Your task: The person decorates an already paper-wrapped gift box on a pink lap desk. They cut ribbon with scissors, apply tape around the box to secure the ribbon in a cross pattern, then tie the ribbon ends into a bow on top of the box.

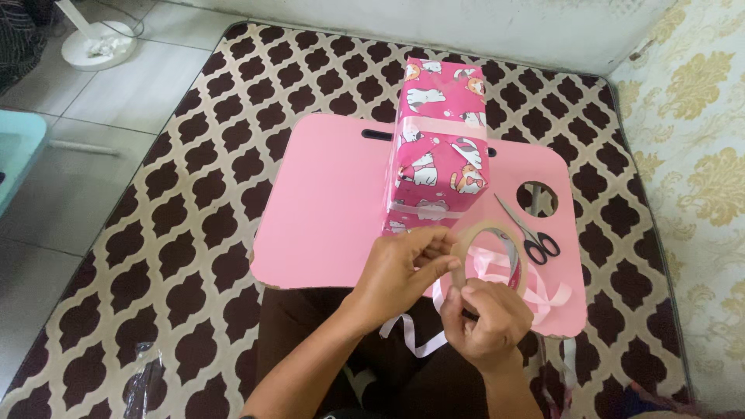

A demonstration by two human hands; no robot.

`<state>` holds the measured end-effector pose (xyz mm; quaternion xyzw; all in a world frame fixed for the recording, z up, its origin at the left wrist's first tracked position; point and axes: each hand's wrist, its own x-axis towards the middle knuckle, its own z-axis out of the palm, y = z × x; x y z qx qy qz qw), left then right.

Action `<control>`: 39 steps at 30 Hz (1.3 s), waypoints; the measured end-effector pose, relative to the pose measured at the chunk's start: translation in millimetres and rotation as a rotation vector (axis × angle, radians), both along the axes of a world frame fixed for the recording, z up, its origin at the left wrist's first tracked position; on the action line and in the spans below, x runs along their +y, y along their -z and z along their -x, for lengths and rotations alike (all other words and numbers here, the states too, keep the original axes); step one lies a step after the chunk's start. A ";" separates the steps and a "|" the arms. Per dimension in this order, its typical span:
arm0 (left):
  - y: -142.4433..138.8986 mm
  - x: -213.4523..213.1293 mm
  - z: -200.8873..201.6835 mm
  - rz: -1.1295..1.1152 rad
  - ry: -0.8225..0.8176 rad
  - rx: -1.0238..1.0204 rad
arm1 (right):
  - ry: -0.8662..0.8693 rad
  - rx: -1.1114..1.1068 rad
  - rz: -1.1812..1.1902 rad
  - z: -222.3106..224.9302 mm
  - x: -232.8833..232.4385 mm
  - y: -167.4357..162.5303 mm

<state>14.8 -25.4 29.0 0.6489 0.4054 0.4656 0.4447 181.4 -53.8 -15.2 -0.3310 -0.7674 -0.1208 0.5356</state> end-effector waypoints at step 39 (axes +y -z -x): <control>0.4 5.1 17.6 0.049 0.075 0.034 | 0.080 0.214 0.353 -12.7 -6.9 22.8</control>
